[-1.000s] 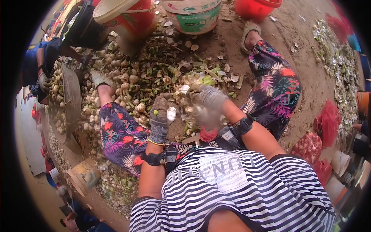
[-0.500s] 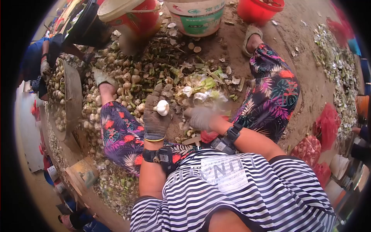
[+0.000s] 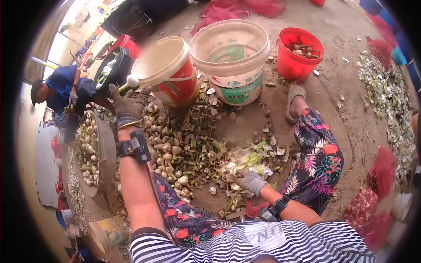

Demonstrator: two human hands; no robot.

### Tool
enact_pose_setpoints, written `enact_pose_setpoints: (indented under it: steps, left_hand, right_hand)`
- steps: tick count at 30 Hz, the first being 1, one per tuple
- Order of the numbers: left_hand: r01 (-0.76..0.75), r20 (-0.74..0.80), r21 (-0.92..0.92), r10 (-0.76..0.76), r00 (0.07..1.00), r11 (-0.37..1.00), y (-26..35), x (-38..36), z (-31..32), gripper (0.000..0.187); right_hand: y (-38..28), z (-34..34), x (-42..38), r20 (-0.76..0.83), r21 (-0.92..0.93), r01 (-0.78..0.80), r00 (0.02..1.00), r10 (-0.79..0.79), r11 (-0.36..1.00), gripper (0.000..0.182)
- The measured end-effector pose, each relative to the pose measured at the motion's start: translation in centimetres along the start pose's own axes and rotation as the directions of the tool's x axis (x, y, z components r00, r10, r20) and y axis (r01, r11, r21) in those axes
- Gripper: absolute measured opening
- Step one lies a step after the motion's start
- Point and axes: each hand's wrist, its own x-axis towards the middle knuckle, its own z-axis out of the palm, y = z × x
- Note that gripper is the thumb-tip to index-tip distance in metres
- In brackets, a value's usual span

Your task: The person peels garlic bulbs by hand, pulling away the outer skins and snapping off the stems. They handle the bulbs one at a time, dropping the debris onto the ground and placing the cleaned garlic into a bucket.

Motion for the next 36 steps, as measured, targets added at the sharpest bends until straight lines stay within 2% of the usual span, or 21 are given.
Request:
enact_pose_setpoints:
  steps: [2, 3, 4, 5, 6, 7, 8, 10, 11, 13, 14, 19, 23, 25, 26, 28, 30, 32, 33, 34, 36]
  left_hand:
    - [-0.002, 0.078, 0.267, -0.019, 0.997, 0.964, -1.7, 3.7, 2.3, 0.111]
    - [0.06, 0.089, 0.362, -0.098, 0.991, 0.93, -4.1, 3.4, 4.1, 0.117]
    - [0.244, 0.197, 0.435, -0.356, 0.914, 0.867, -6.3, 6.4, 3.8, 0.118]
    - [0.251, 0.041, 0.497, -0.311, 0.949, 0.83, -10.0, 4.7, 6.5, 0.117]
    - [0.305, 0.019, 0.549, -0.376, 0.927, 0.778, -13.2, 5.8, 6.9, 0.115]
    - [0.342, -0.084, 0.561, -0.36, 0.929, 0.753, -16.1, 5.7, 7.9, 0.107]
    - [0.178, 0.07, 0.583, -0.267, 0.961, 0.793, -17.4, 4.9, 8.7, 0.091]
    - [0.274, 0.124, 0.436, -0.359, 0.925, 0.857, -19.4, 7.9, 7.1, 0.065]
    - [0.296, 0.113, 0.436, -0.378, 0.919, 0.85, -20.0, 7.3, 7.1, 0.065]
    - [0.204, 0.048, 0.501, -0.263, 0.964, 0.841, -19.7, 4.4, 7.6, 0.047]
    - [0.182, 0.082, 0.497, -0.254, 0.964, 0.849, -19.6, 2.6, 7.6, 0.04]
    - [0.073, 0.224, 0.436, -0.187, 0.957, 0.897, -20.3, -3.2, 6.0, 0.049]
    - [0.089, 0.264, 0.398, -0.207, 0.942, 0.913, -21.5, -5.2, 4.4, 0.048]
    - [0.037, 0.232, 0.336, -0.12, 0.965, 0.941, -21.9, -5.8, 4.7, 0.042]
    - [0.038, 0.235, 0.339, -0.124, 0.964, 0.94, -21.7, -5.6, 4.6, 0.042]
    - [0.082, 0.224, 0.473, -0.209, 0.952, 0.877, -20.9, -4.7, 4.3, 0.035]
    - [0.113, 0.223, 0.477, -0.244, 0.944, 0.872, -20.0, -4.0, 4.3, 0.031]
    - [0.112, 0.243, 0.532, -0.278, 0.93, 0.84, -18.2, -4.4, 4.2, 0.037]
    - [0.13, 0.212, 0.564, -0.295, 0.932, 0.815, -17.1, -5.1, 4.6, 0.043]
    - [0.182, 0.214, 0.605, -0.378, 0.901, 0.776, -15.8, -5.6, 4.2, 0.049]
    - [0.279, 0.151, 0.605, -0.451, 0.879, 0.746, -13.8, -5.9, 2.1, 0.056]
  right_hand:
    - [0.1, -0.5, 0.2, 0.058, 0.083, -0.017, 0.998, 0.012, 0.996, 0.041]
    - [0.3, -0.1, 0.6, 0.064, 0.054, -0.021, 0.998, 0.018, 0.998, 0.041]
    - [0.5, 0.2, 1.2, 0.075, 0.026, -0.026, 0.997, 0.024, 0.999, 0.041]
    - [-0.4, -0.6, 1.3, 0.134, 0.025, -0.084, 0.988, 0.08, 0.996, 0.042]
    - [-0.5, -0.8, 1.6, 0.156, 0.024, -0.092, 0.984, 0.087, 0.995, 0.042]
    - [-0.3, -0.8, 1.9, 0.148, 0.03, -0.092, 0.985, 0.087, 0.995, 0.042]
    - [0.1, -0.8, 2.1, 0.14, 0.035, -0.095, 0.986, 0.089, 0.995, 0.042]
    - [0.9, -0.9, 2.4, 0.074, 0.024, -0.126, 0.99, 0.124, 0.992, 0.041]
    - [1.3, -1.0, 2.5, 0.099, 0.041, -0.16, 0.983, 0.155, 0.986, 0.041]
    - [0.9, -1.7, 2.3, 0.137, 0.056, -0.198, 0.972, 0.189, 0.979, 0.04]
    - [0.8, -1.6, 2.4, 0.144, 0.059, -0.196, 0.972, 0.186, 0.979, 0.04]
    - [0.5, -2.3, 2.3, 0.193, 0.03, -0.224, 0.958, 0.214, 0.974, 0.044]
    - [0.7, -2.1, 2.1, 0.214, 0.03, -0.219, 0.954, 0.208, 0.975, 0.047]
    - [1.3, -1.7, 2.1, 0.194, 0.026, -0.196, 0.963, 0.188, 0.98, 0.045]
    - [1.3, -1.7, 2.2, 0.175, 0.017, -0.171, 0.971, 0.165, 0.985, 0.044]
    - [1.2, -1.8, 2.1, 0.181, 0.043, -0.167, 0.971, 0.156, 0.985, 0.044]
    - [1.1, -1.7, 1.9, 0.189, 0.068, -0.164, 0.971, 0.149, 0.984, 0.044]
    - [1.1, -1.6, 2.1, 0.131, 0.029, -0.116, 0.985, 0.111, 0.993, 0.043]
    - [0.1, -2.6, 2.2, 0.223, 0.021, -0.203, 0.955, 0.193, 0.979, 0.045]
    - [0.1, -2.8, 2.2, 0.23, 0.033, -0.21, 0.953, 0.197, 0.977, 0.045]
    - [0.1, -2.6, 2.2, 0.241, 0.097, -0.228, 0.95, 0.2, 0.969, 0.045]
